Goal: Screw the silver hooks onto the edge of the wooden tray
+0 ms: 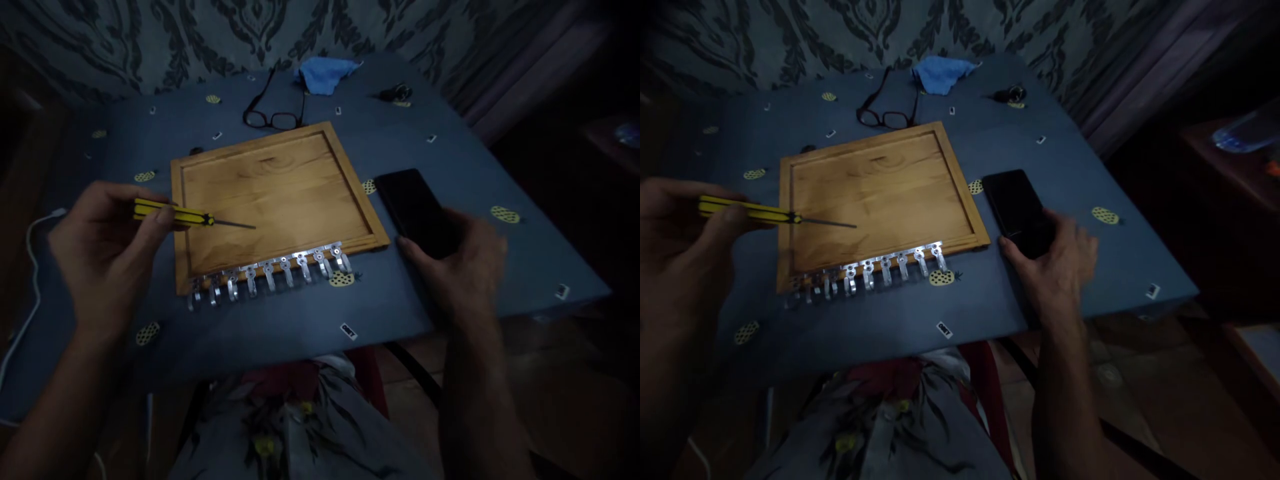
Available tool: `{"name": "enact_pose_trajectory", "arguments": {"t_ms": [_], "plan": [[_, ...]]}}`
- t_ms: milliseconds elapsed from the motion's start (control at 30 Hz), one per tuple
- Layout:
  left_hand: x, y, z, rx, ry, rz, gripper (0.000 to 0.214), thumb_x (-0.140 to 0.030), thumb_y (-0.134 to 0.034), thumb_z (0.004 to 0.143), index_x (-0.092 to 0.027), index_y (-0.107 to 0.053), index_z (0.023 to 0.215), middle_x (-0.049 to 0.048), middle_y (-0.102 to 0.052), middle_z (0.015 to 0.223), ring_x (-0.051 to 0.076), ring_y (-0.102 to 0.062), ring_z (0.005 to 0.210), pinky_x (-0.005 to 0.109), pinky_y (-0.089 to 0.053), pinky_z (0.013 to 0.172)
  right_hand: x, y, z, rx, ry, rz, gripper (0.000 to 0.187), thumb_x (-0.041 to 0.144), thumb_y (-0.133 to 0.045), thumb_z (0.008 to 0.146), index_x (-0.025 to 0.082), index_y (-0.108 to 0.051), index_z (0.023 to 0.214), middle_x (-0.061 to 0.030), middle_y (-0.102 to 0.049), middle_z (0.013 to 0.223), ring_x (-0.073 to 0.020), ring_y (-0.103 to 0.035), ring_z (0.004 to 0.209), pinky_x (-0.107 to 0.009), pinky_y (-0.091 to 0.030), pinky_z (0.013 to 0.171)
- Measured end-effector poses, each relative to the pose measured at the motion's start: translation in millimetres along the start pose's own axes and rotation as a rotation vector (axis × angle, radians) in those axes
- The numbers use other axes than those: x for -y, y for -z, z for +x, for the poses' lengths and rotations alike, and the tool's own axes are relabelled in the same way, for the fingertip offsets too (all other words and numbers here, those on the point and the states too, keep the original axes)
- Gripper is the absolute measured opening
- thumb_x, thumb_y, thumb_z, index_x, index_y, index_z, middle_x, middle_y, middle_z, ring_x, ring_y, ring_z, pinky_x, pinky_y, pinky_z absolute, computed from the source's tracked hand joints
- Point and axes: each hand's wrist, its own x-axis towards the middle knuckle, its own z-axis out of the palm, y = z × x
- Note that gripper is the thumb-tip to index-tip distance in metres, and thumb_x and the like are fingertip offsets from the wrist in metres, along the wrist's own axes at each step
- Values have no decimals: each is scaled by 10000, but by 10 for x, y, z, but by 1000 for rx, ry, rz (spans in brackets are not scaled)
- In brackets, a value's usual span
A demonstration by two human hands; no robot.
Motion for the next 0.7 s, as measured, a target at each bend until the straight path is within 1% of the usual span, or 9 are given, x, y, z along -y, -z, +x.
{"name": "enact_pose_trajectory", "arguments": {"t_ms": [67,133,233,333,400,500,600,667,700], "plan": [[183,-8,70,69,-4,18,217,-261,-756,823,-140,-628,950,6,-653,875,124,-651,797,265,-550,763,32,8,9,-2,-15,-16,820,541,-686,677,73,-588,1342,-215,-626,1298,-401,-550,1197,-540,-407,1047],[350,-21,124,189,-47,168,202,-296,-706,869,-150,-600,958,6,-648,893,122,-640,807,239,-524,728,49,20,21,3,-31,-17,820,568,-662,661,99,-601,1331,-197,-652,1248,-400,-560,1147,-548,-428,1006],[556,-79,167,346,-138,298,149,-313,-657,887,-171,-623,915,14,-641,860,150,-602,782,263,-477,707,39,32,44,-11,-73,48,830,619,-660,628,163,-614,1321,-161,-679,1190,-396,-564,1098,-550,-453,947],[708,-177,189,466,-238,385,195,-360,-545,925,-188,-623,880,36,-628,842,186,-589,787,300,-463,722,-6,53,80,-47,-106,236,815,621,-705,608,199,-617,1300,-132,-698,1130,-365,-601,1079,-535,-453,951],[755,-220,203,492,-273,428,242,-373,-473,952,-192,-623,894,60,-630,877,216,-586,825,337,-462,762,-43,95,108,-44,-164,392,837,627,-762,562,214,-626,1276,-111,-704,1082,-340,-633,1043,-511,-470,928],[684,-214,199,450,-300,462,283,-403,-451,970,-186,-630,935,97,-638,964,260,-584,911,391,-451,821,-86,205,137,-8,-308,602,830,593,-841,515,224,-640,1230,-94,-711,1037,-298,-670,939,-461,-509,842],[423,-213,110,402,-267,362,316,-449,-464,975,-186,-637,988,99,-644,1031,260,-597,993,387,-466,863,-98,312,143,82,-389,857,735,499,-885,538,210,-649,1171,-86,-726,949,-238,-677,755,-370,-525,673],[167,-295,-25,426,-30,71,324,-503,-555,931,-196,-652,968,71,-657,997,232,-620,966,344,-486,845,-86,345,150,98,-359,935,646,464,-884,556,198,-668,1104,-69,-723,849,-222,-670,688,-346,-526,624],[23,-373,-115,470,170,-117,359,-535,-569,924,-199,-659,1013,67,-671,998,221,-636,948,325,-501,816,-75,349,159,95,-338,950,601,445,-890,549,195,-683,1055,-61,-716,798,-222,-667,672,-347,-529,617]]}}
